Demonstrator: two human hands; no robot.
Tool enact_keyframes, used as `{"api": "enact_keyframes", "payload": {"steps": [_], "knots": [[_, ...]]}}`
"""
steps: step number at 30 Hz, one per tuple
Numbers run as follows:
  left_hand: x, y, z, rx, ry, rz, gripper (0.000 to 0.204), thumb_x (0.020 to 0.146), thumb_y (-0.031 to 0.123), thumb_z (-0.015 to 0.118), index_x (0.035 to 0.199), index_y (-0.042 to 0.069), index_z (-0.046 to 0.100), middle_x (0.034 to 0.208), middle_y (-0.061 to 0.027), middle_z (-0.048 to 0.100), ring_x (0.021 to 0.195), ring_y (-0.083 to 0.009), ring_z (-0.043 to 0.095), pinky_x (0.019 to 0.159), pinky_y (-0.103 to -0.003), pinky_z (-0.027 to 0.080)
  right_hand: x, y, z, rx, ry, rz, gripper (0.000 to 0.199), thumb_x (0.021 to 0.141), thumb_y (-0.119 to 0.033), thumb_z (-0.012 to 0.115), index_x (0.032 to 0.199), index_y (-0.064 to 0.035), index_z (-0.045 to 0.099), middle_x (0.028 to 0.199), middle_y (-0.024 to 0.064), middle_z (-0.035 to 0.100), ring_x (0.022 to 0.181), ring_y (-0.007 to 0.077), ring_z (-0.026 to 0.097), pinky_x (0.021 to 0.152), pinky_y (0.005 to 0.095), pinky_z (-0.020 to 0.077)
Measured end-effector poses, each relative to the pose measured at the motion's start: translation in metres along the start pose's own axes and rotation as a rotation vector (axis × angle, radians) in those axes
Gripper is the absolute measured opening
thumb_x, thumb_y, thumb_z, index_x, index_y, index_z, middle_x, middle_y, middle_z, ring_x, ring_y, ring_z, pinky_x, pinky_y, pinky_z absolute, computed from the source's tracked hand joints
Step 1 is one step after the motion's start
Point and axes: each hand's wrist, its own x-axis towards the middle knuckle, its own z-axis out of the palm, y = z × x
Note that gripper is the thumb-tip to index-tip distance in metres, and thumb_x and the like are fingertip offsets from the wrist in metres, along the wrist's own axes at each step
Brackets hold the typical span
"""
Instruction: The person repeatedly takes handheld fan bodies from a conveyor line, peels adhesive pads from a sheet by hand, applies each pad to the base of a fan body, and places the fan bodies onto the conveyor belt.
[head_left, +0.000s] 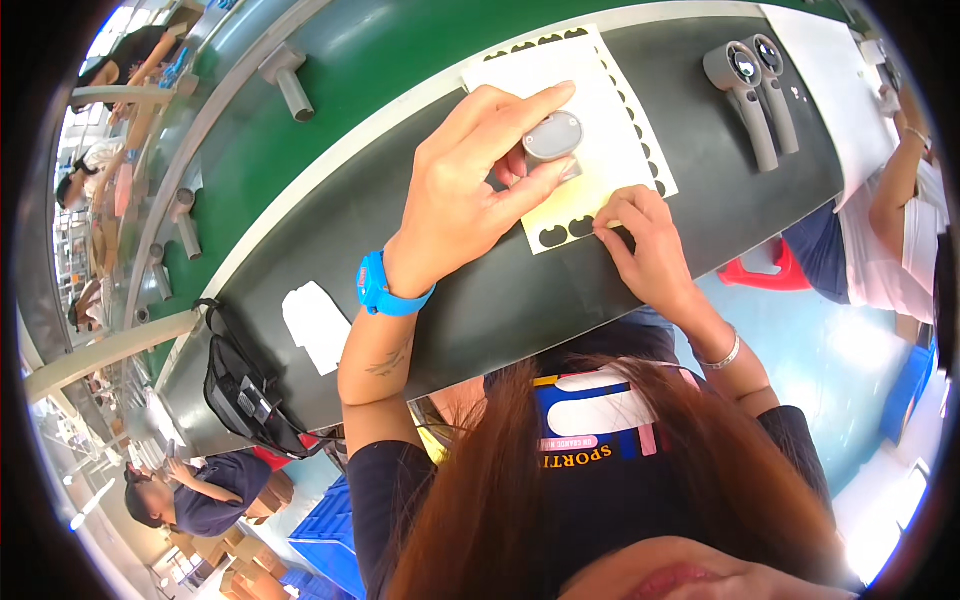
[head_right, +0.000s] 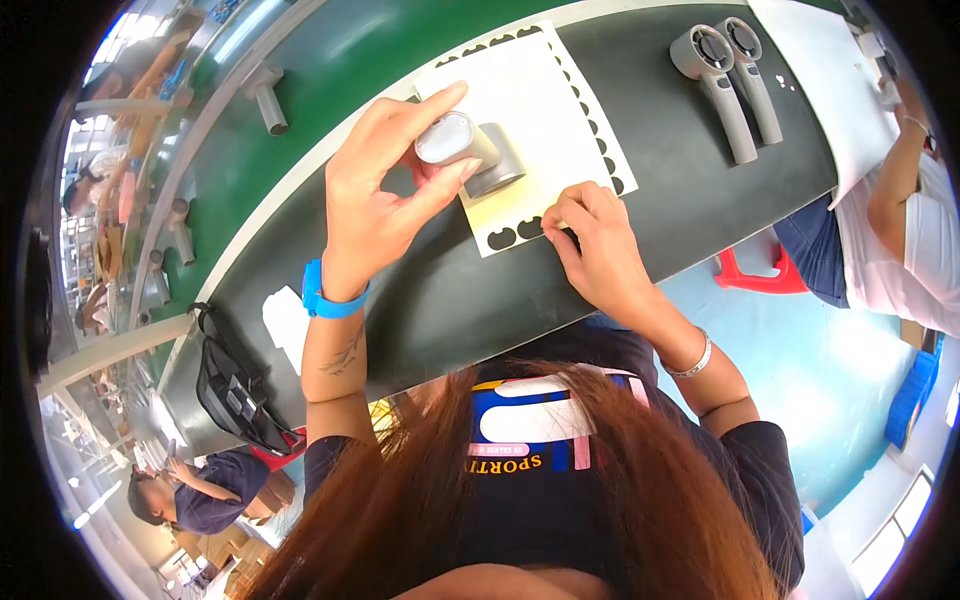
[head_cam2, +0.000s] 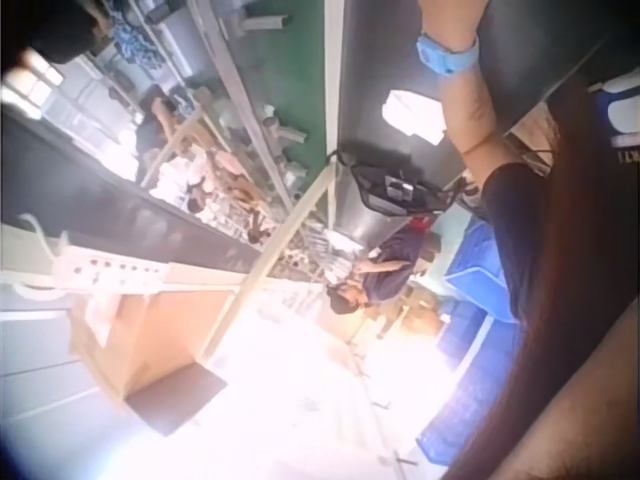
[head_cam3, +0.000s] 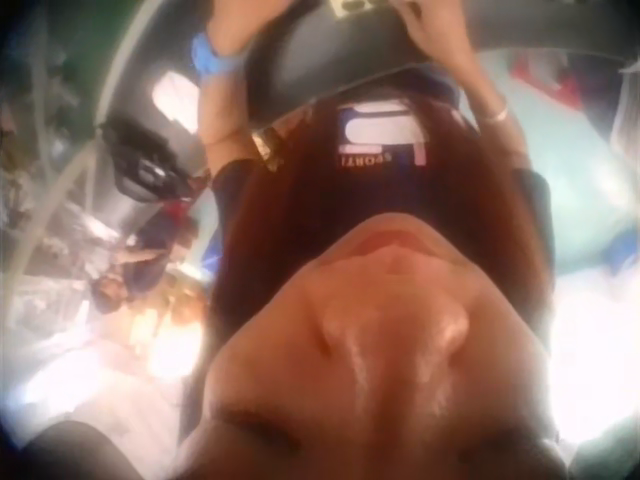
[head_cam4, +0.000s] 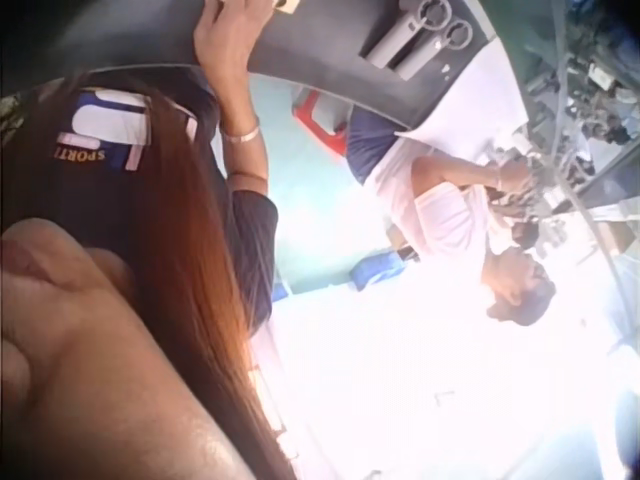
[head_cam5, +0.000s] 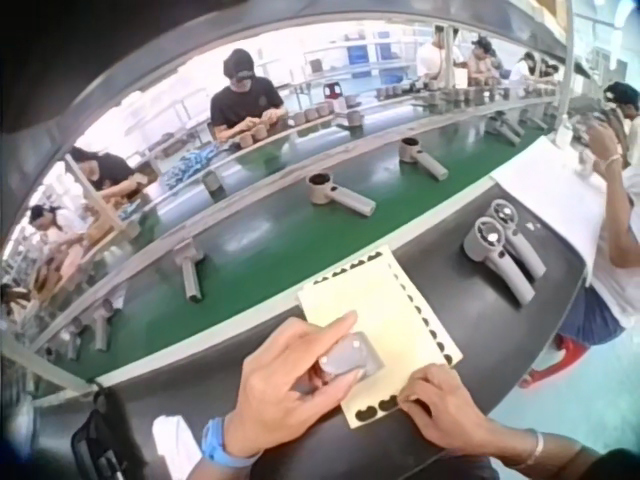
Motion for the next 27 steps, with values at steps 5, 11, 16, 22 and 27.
{"api": "enact_keyframes", "payload": {"steps": [5,11,16,22,27], "knots": [[-0.007,-0.005,0.011,-0.195,0.141,-0.109,0.041,0.072,0.003,0.077,0.108,0.002,0.056,0.088,-0.0056,0.063,0.063,-0.0084,0.056,0.057,-0.022,0.048,0.002,-0.008,0.003,-0.028,0.055,0.044,0.013,0.077,-0.002,0.066,0.088,-0.0045,0.06,0.096,0.0096,0.055,0.091,0.0293,0.053,0.082,0.0356,0.0418],[-0.006,-0.001,0.011,-0.225,0.091,-0.169,0.041,0.073,-0.004,0.076,0.105,0.0,0.051,0.1,-0.0097,0.063,0.08,-0.0109,0.06,0.068,-0.024,0.05,-0.001,-0.001,0.002,0.063,0.036,0.061,0.015,0.077,-0.004,0.068,0.09,-0.0046,0.06,0.096,0.01,0.055,0.092,0.0296,0.052,0.081,0.036,0.0418],[-0.008,-0.001,0.015,-0.232,0.134,-0.143,0.038,0.073,-0.002,0.076,0.104,0.0,0.054,0.098,-0.009,0.064,0.074,-0.0099,0.059,0.064,-0.023,0.05,0.005,-0.006,0.01,-0.015,0.173,0.076,0.014,0.076,-0.002,0.068,0.088,-0.004,0.06,0.093,0.0098,0.056,0.089,0.0285,0.053,0.08,0.035,0.0424],[-0.016,0.013,0.011,-0.201,0.156,-0.125,0.035,0.072,-0.003,0.074,0.104,0.001,0.061,0.102,-0.0095,0.065,0.07,-0.0108,0.06,0.06,-0.023,0.05,-0.002,-0.022,-0.018,0.189,0.049,0.032,0.016,0.079,0.002,0.064,0.093,-0.0021,0.056,0.094,0.0096,0.055,0.088,0.0235,0.053,0.081,0.0297,0.0418],[-0.021,0.034,0.01,-0.281,-0.021,-0.225,0.04,0.074,-0.007,0.072,0.111,-0.001,0.057,0.115,-0.0149,0.061,0.088,-0.0154,0.063,0.073,-0.027,0.053,-0.002,-0.055,-0.075,0.493,0.24,0.001,0.022,0.082,0.01,0.055,0.1,0.0003,0.049,0.09,0.0076,0.053,0.09,0.0192,0.054,0.088,0.0309,0.0409]]}}
